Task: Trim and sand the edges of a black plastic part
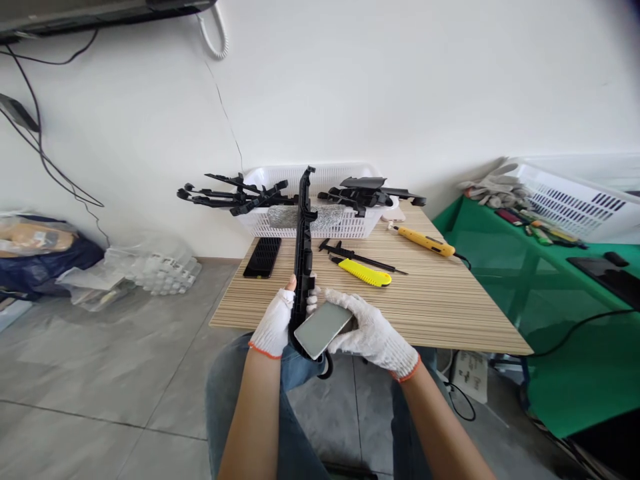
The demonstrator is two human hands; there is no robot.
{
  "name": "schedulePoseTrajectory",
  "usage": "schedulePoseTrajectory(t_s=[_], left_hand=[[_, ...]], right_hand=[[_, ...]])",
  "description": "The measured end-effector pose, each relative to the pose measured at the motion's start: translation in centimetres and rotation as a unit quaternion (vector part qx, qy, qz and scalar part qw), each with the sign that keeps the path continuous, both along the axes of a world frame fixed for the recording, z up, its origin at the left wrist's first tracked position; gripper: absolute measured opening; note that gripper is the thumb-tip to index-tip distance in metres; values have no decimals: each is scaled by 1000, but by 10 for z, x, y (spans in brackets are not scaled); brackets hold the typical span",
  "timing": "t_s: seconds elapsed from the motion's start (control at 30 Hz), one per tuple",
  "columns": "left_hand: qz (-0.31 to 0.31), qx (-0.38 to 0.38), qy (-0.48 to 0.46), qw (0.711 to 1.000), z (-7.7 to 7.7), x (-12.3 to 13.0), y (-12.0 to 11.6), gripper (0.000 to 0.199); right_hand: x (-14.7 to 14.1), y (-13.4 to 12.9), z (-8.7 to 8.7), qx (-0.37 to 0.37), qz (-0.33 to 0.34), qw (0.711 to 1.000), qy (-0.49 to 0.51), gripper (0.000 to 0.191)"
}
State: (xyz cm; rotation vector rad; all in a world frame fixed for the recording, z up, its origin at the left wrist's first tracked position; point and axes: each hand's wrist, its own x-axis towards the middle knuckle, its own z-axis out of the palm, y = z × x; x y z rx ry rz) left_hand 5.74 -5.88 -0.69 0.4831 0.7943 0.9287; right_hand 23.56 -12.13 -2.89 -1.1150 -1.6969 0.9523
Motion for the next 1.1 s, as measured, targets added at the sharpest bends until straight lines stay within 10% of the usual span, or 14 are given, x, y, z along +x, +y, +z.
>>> schedulePoseTrajectory(t_s=[0.13,0.47,0.83,1.1], left_hand=[[-16,-27,-29,999,4,1,-1,37],[-14,9,-13,1000,-4,0,-3,54],[-11,98,5,995,-12,-3,-6,65],[-13,322,223,920,-27,-27,-21,78]], right_hand=[[-2,-1,-5,-43,-7,999,27,29],[-13,6,18,-131,-64,988,-40,35],[-31,31,5,-106,-209,969,-76,34],[-27,27,10,-79,-213,974,-27,31]])
